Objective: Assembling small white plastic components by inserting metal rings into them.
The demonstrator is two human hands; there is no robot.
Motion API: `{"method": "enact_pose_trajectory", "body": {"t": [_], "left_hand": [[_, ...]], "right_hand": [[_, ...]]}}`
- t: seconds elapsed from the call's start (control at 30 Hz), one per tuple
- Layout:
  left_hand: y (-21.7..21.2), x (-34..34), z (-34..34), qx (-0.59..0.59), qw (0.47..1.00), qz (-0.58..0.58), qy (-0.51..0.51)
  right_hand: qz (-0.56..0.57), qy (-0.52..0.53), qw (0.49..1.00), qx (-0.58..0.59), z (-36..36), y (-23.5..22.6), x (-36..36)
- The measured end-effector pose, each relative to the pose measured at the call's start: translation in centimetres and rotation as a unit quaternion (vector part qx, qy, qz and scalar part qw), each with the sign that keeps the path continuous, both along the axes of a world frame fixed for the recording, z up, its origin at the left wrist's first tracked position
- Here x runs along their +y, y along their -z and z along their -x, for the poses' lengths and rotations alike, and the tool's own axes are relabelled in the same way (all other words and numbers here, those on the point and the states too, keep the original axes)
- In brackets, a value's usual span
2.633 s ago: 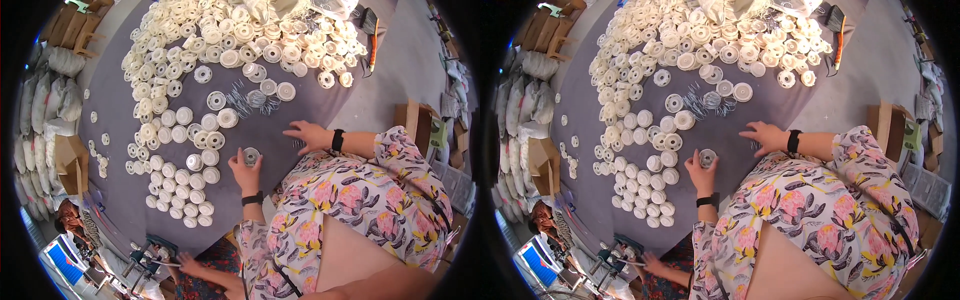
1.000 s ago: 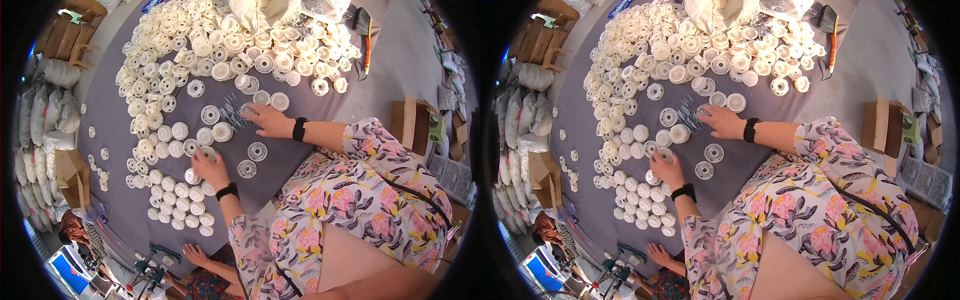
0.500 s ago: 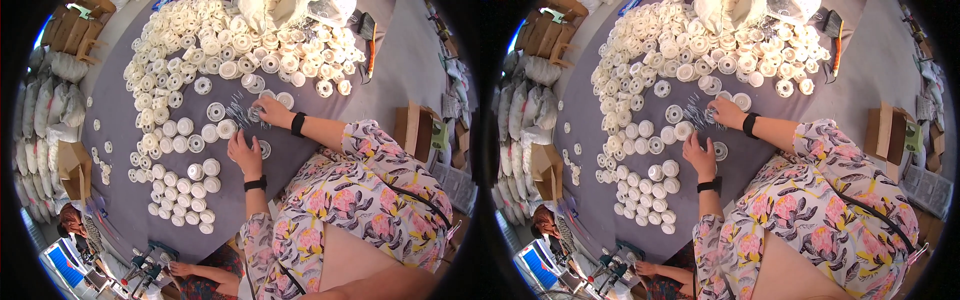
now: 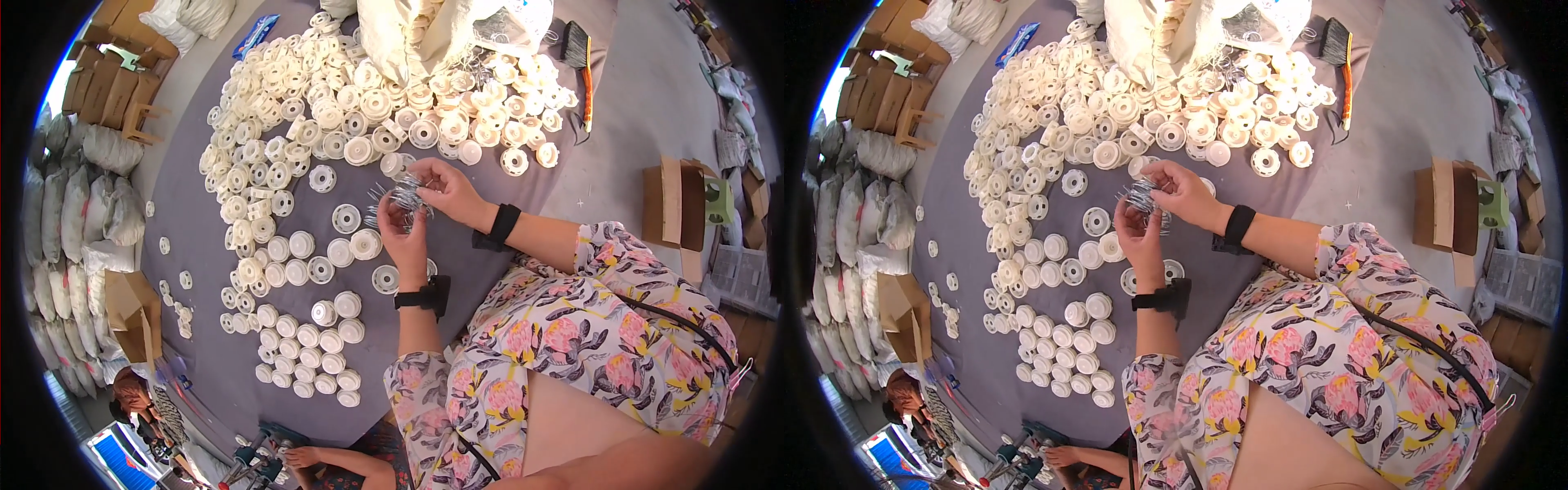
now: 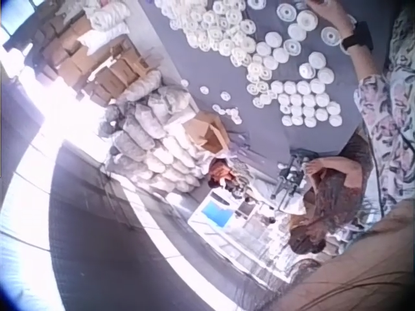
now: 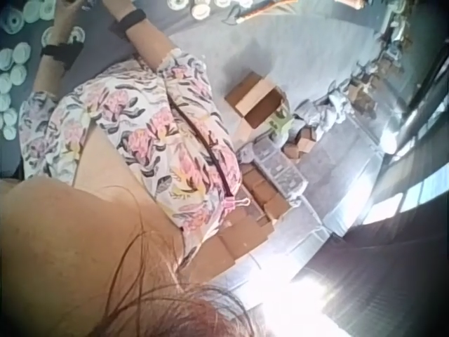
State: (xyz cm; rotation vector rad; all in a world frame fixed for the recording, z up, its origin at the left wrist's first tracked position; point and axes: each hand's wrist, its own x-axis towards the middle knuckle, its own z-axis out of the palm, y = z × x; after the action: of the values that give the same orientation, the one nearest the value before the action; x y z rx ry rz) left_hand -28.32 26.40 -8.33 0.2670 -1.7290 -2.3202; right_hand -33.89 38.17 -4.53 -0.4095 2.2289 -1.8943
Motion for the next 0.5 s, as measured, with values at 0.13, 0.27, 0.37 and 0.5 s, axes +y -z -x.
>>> {"method": "enact_pose_trajectory", "body": {"t": [0.13, 0.27, 0.37, 0.5], "left_hand": [[-0.4, 0.6, -0.1, 0.018, 0.993, 0.119, -0.01], [-0.6, 1.4, -0.3, -0.002, 0.975, 0.223, 0.007], [0.5, 2.0, -0.6, -0.038, 0.987, 0.155, 0.007], [0.0, 2.5, -1.4, -0.064, 0.964, 0.257, 0.015]], "right_hand": [[0.049, 0.072, 0.995, 0.044, 0.2, 0.9, 0.0], [0.109, 0.025, 0.971, -0.212, 0.6, 0.7, 0.7], [0.093, 0.111, 0.978, -0.152, 1.0, 3.6, 0.8], [0.194, 0.213, 0.939, -0.189, 1.6, 4.7, 0.6]]}}
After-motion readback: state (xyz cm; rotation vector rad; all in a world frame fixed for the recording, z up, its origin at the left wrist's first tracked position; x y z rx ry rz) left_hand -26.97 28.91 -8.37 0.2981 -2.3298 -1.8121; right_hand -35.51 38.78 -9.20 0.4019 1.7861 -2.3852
